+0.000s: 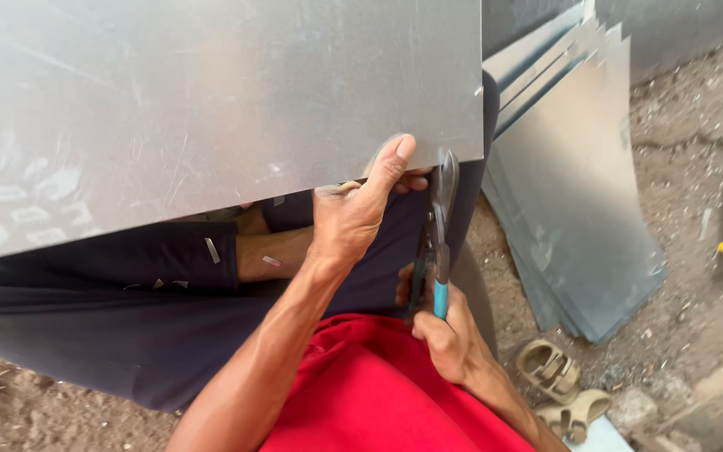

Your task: The person uses shears to cut several notches and edges into a rectangular piece of sheet metal while sitting on the floor. They handle the sheet and the shears repeatedly to make precise cuts.

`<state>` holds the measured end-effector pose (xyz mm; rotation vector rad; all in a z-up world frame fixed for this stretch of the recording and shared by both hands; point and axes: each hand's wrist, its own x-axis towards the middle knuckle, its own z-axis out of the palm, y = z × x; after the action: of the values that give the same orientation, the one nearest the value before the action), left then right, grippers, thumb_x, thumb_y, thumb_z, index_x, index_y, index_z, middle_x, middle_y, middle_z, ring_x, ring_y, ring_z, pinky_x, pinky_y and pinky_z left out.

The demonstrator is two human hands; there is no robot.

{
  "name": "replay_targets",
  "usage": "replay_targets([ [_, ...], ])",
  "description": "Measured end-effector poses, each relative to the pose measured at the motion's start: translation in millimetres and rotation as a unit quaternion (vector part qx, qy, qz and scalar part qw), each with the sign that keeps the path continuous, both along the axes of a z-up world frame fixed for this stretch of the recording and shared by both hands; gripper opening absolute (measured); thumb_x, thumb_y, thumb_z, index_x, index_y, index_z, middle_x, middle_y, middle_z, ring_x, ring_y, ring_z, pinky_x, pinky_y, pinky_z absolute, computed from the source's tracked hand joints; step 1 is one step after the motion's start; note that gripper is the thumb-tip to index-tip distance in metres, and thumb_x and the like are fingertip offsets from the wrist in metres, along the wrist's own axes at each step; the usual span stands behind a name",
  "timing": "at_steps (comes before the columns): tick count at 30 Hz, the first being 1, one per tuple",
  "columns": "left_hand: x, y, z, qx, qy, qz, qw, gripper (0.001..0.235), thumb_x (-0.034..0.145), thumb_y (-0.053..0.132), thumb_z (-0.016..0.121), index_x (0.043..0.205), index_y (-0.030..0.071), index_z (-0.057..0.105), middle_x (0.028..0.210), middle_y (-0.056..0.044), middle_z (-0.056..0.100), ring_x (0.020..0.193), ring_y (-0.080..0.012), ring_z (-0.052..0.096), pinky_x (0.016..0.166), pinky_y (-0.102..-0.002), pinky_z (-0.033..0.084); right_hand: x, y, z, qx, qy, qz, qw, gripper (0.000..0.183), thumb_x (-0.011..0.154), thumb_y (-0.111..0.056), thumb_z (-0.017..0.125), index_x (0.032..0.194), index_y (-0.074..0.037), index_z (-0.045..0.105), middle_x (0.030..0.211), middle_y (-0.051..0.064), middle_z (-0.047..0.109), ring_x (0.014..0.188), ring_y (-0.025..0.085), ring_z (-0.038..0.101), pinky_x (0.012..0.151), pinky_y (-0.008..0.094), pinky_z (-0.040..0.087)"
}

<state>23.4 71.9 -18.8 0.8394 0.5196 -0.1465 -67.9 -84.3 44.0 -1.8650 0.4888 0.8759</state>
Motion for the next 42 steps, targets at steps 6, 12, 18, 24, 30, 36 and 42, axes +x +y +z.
replay_targets([
  [6, -3, -6, -10, 0.015, -0.012, 0.017, 1.0, 0.03, 0.094, 0.017, 0.076, 0.115, -0.004, 0.076, 0.093, -0.009, 0.077, 0.077, -0.0146, 0.073, 0.07, -0.027, 0.058, 15, -2, 7, -0.054, -0.109, 0.093, 0.988, 0.048, 0.064, -0.018, 0.052, 0.108, 0.002, 0.059, 0.086, 0.013, 0.063, 0.077, 0.019, 0.059, 0.069, 0.034, 0.052],
  [12, -2, -6, -10, 0.034, -0.021, 0.031, 0.999, 0.025, 0.095, 0.014, 0.076, 0.111, -0.005, 0.076, 0.092, -0.009, 0.076, 0.073, -0.0152, 0.073, 0.066, -0.028, 0.063, 16, -1, 0, -0.088, -0.05, 0.067, 0.993, 0.023, 0.065, -0.014, 0.052, 0.081, 0.001, 0.061, 0.065, 0.009, 0.06, 0.059, 0.02, 0.054, 0.056, 0.036, 0.045],
  [18, 0, 2, 1, 0.005, -0.03, 0.066, 0.997, 0.021, 0.093, 0.012, 0.078, 0.103, -0.006, 0.074, 0.095, -0.008, 0.073, 0.076, -0.0144, 0.071, 0.065, -0.032, 0.066, -1, -14, -10, -0.066, -0.037, 0.081, 0.994, 0.023, 0.068, -0.016, 0.052, 0.083, -0.002, 0.062, 0.066, 0.008, 0.062, 0.059, 0.019, 0.057, 0.055, 0.035, 0.048],
  [24, -66, 115, 10, 0.11, -0.063, 0.08, 0.989, 0.024, 0.088, 0.009, 0.083, 0.103, -0.005, 0.073, 0.09, -0.009, 0.074, 0.074, -0.0142, 0.071, 0.06, -0.027, 0.059, -7, -39, 7, -0.116, 0.009, 0.292, 0.949, 0.02, 0.077, -0.019, 0.059, 0.086, -0.006, 0.07, 0.068, 0.009, 0.069, 0.065, 0.02, 0.064, 0.065, 0.036, 0.053],
  [30, -127, 133, 20, 0.083, -0.046, 0.196, 0.976, 0.042, 0.088, 0.006, 0.083, 0.125, -0.004, 0.067, 0.106, -0.005, 0.075, 0.092, -0.009, 0.07, 0.082, -0.024, 0.059, 46, 0, 20, 0.044, 0.118, 0.412, 0.902, 0.072, 0.074, -0.031, 0.058, 0.142, -0.01, 0.047, 0.128, 0.012, 0.058, 0.107, 0.031, 0.063, 0.072, 0.036, 0.063],
  [36, -131, 133, 18, 0.002, -0.043, 0.205, 0.978, 0.056, 0.088, 0.004, 0.082, 0.139, -0.005, 0.061, 0.101, -0.005, 0.076, 0.082, -0.0059, 0.069, 0.078, -0.022, 0.058, 72, 51, 27, -0.006, 0.213, 0.428, 0.878, 0.106, 0.06, -0.025, 0.055, 0.162, -0.016, 0.028, 0.146, 0.013, 0.047, 0.13, 0.039, 0.056, 0.077, 0.039, 0.064],
  [42, -133, 135, 13, 0.03, -0.037, 0.194, 0.98, 0.058, 0.089, 0.001, 0.08, 0.142, -0.005, 0.059, 0.087, -0.002, 0.075, 0.079, -0.0037, 0.068, 0.075, -0.02, 0.056, 74, 70, 38, -0.008, 0.212, 0.439, 0.873, 0.103, 0.063, -0.017, 0.055, 0.16, -0.012, 0.024, 0.143, 0.014, 0.054, 0.125, 0.034, 0.062, 0.074, 0.037, 0.063],
])
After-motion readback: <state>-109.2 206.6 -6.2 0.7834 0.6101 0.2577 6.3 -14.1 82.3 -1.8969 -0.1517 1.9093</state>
